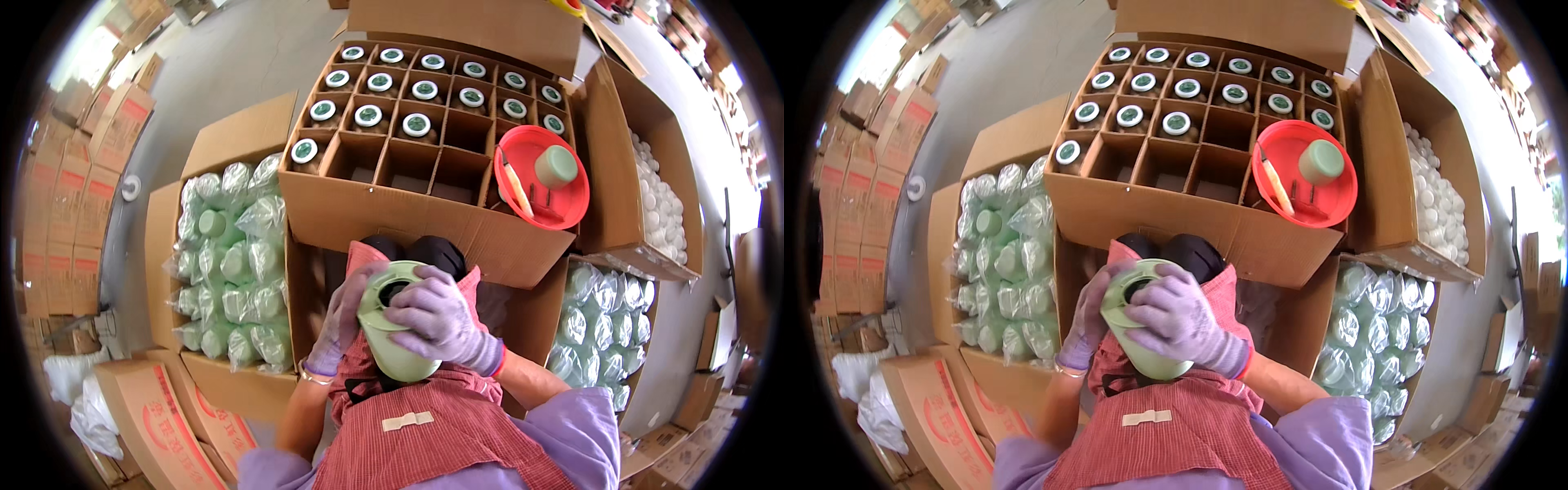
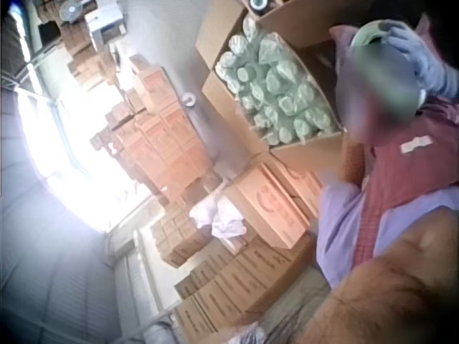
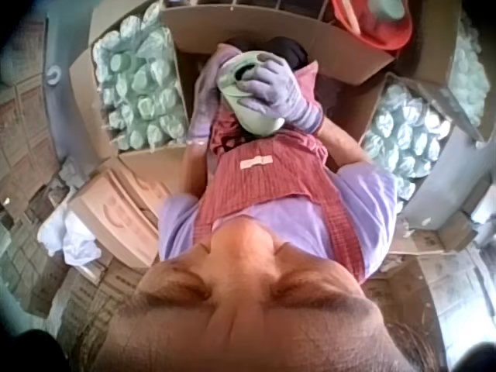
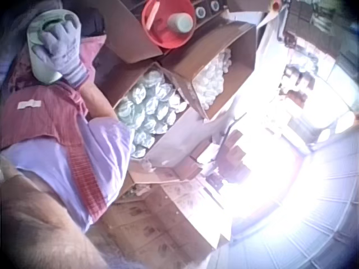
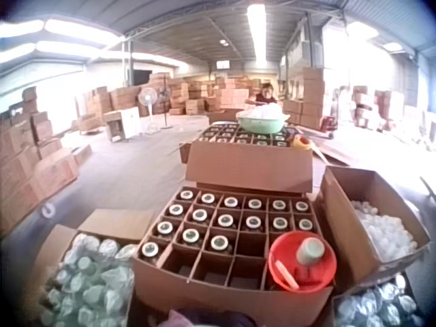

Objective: The person assembles light green thermos flasks by inserting inner components, screwing on lids, and attaching handles. The person then places the completed units into plastic bags and stacks them in a cardboard box.

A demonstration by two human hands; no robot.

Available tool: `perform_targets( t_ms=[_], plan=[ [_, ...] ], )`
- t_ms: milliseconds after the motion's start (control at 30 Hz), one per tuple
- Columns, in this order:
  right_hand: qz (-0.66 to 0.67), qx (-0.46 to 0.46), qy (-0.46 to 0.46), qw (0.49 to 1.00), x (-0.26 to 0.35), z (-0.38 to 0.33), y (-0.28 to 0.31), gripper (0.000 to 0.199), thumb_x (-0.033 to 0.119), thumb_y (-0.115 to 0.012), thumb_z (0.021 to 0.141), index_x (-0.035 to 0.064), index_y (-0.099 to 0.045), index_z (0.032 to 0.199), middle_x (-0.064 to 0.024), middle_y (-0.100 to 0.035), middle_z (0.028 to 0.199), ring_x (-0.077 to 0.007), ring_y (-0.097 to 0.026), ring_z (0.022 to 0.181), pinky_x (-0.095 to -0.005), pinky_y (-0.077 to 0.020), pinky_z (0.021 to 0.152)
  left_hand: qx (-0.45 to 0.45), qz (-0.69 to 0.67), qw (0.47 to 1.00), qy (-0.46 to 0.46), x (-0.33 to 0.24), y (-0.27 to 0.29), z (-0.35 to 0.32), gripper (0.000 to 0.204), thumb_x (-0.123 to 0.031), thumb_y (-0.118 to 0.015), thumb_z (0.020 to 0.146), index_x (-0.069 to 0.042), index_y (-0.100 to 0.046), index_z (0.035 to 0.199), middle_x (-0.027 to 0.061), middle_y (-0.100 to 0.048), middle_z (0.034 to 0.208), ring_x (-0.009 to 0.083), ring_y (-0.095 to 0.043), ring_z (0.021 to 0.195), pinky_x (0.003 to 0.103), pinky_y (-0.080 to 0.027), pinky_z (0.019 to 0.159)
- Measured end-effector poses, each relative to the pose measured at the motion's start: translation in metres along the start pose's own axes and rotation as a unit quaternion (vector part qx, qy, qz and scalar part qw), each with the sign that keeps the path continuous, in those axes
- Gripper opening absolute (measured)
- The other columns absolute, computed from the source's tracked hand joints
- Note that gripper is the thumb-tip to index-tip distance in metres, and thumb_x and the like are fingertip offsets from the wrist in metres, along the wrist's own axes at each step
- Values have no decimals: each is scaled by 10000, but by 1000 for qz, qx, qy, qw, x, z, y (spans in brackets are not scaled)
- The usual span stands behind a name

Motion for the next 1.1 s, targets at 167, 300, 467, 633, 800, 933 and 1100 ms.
perform_targets(
  t_ms=[167,300,467,633,800,933,1100],
  plan=[
    [29,-26,-213,976,-73,-43,54,240,163,-699,803,68,-686,1023,-126,-598,1145,-290,-536,1107,-430,-410,1000,-124,5,988,-97,-10,54,-13,406,-265,-428,1029,55,-612,1200,131,-698,1052,186,-651,1001,309,-477,944],
    [112,54,-128,984,-29,-2,28,341,276,-765,777,77,-670,1037,-95,-596,1166,-294,-528,1138,-434,-399,1017,-99,0,992,-81,-19,15,8,351,-240,-492,1008,26,-626,1194,106,-663,1122,182,-613,1048,310,-466,967],
    [-4,-68,-363,929,-93,-50,73,495,306,-781,763,43,-624,1152,-141,-572,1187,-313,-557,1128,-436,-408,1033,-8,-203,955,-214,-12,49,-15,496,-399,-581,952,11,-608,1231,96,-640,1153,211,-574,1078,371,-412,1015],
    [163,122,-168,965,-38,-3,23,844,403,-870,666,34,-527,1342,-196,-471,1398,-357,-431,1335,-446,-342,1129,98,136,982,-87,-45,9,2,909,-592,-743,741,11,-518,1382,173,-534,1354,265,-479,1310,373,-308,1141],
    [343,22,-278,897,-57,-28,17,674,327,-772,819,-45,-505,1313,-153,-560,1256,-249,-536,1211,-378,-420,1048,152,264,944,-127,-57,19,-4,915,-382,-864,674,-1,-484,1414,184,-443,1459,305,-446,1342,402,-334,1121],
    [244,-92,-278,925,-71,22,15,579,418,-560,963,-43,-493,1306,-198,-554,1254,-276,-590,1098,-361,-457,973,175,184,958,-131,-60,0,19,716,-379,-732,858,-14,-479,1420,152,-473,1447,269,-505,1285,399,-406,1069],
    [-106,-42,1,993,-40,85,10,738,289,-765,799,60,-443,1422,-290,-386,1421,-447,-473,1272,-467,-433,1044,-6,-305,952,-6,-52,3,44,728,-622,-379,991,-38,-472,1414,117,-503,1424,241,-529,1257,374,-419,1059]
  ],
)
Point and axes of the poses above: each hand's wrist, its own z-axis towards the middle knuckle, its own y-axis out of the back of the hand, x = y × z, the point moved 6 cm from there along z, towards the middle knuckle
